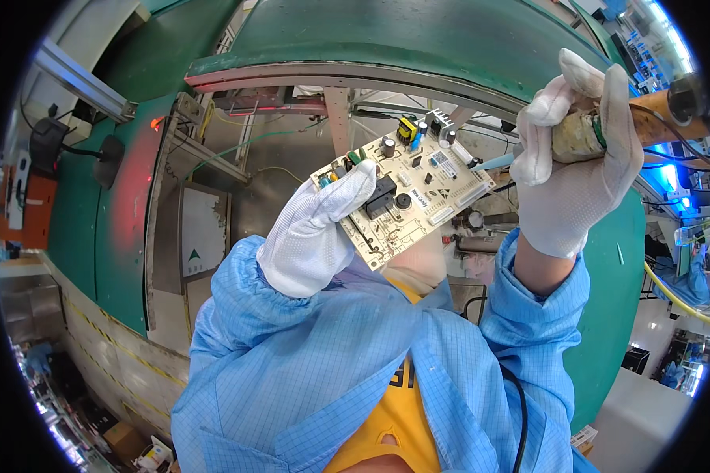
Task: Assemble components on a circuit board using a dispensing tool at an assembly line.
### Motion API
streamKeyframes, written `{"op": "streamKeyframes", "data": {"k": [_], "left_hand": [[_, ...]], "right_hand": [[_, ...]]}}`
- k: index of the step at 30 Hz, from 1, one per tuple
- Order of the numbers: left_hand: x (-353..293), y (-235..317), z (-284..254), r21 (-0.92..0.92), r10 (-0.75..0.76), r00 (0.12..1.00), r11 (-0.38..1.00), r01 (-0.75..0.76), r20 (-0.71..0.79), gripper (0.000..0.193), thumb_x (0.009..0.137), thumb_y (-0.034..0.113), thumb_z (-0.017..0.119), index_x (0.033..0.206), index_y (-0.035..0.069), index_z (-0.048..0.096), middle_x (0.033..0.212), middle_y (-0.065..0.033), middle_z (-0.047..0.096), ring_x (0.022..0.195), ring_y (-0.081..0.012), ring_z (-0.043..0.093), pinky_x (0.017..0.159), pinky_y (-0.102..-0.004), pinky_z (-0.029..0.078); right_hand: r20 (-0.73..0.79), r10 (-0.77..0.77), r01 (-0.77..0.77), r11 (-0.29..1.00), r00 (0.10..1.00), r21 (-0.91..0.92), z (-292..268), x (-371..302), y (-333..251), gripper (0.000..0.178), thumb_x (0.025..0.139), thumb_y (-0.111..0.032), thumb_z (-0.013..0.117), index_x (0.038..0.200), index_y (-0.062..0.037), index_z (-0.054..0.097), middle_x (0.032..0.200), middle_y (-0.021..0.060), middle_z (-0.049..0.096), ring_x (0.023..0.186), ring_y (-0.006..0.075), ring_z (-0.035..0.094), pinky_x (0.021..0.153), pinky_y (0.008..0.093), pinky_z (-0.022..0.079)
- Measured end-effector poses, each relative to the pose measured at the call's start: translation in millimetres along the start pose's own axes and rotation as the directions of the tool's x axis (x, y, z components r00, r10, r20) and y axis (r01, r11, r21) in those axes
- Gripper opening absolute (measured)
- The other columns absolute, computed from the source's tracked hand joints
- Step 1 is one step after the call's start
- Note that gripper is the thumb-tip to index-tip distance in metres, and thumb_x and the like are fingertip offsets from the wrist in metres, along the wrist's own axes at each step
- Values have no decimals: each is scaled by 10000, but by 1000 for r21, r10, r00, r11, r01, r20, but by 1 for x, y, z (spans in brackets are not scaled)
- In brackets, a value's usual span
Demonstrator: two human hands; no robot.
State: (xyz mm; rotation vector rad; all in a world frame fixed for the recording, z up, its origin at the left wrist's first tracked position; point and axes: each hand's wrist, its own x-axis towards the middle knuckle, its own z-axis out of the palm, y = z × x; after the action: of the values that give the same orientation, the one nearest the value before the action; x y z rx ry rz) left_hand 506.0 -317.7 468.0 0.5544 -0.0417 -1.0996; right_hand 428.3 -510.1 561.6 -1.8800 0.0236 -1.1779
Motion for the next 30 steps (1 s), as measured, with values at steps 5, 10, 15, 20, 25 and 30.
{"op": "streamKeyframes", "data": {"k": [5,10,15,20,25,30], "left_hand": [[1,1,1,16,4,1000,1000,-4,23,389,978,170,603,1305,-29,534,1184,-125,656,1058,-196,668,929,-318,562],[-1,2,3,27,0,1000,1000,-1,25,393,981,177,598,1308,-30,529,1188,-130,653,1063,-200,667,933,-323,561],[0,0,-2,21,-6,1000,1000,6,25,396,981,179,597,1309,-34,528,1191,-134,651,1060,-205,668,936,-325,561],[5,1,-6,20,5,1000,1000,-5,7,400,971,174,609,1302,-38,531,1192,-133,653,1056,-201,669,936,-324,559],[10,4,-23,65,15,1000,998,-16,22,394,951,149,627,1285,-43,541,1188,-130,660,1050,-182,667,931,-314,552],[4,7,-28,152,35,999,988,-34,-4,378,928,108,642,1270,-30,559,1182,-131,670,1054,-174,663,940,-306,531]], "right_hand": [[-10,-19,18,998,1000,-57,-1,-2,2,508,1080,-345,329,1138,57,635,741,66,565,564,101,506,431,207,377],[51,73,-82,973,996,214,-2,-1,7,493,1054,-373,378,1162,50,607,834,89,553,665,123,507,511,242,395],[130,139,-185,867,982,463,-15,-2,12,495,1029,-401,426,1185,43,578,927,112,540,765,145,508,591,278,413],[229,173,-283,687,958,669,-32,1,18,514,1003,-429,475,1209,35,550,1020,135,528,866,166,509,671,314,431],[339,165,-377,447,926,811,-47,3,21,549,977,-457,523,1232,28,521,1113,158,515,966,188,509,751,350,449],[469,-30,-461,135,883,877,-65,3,40,756,887,-519,634,1358,36,430,1317,178,410,1210,256,408,991,431,405]]}}
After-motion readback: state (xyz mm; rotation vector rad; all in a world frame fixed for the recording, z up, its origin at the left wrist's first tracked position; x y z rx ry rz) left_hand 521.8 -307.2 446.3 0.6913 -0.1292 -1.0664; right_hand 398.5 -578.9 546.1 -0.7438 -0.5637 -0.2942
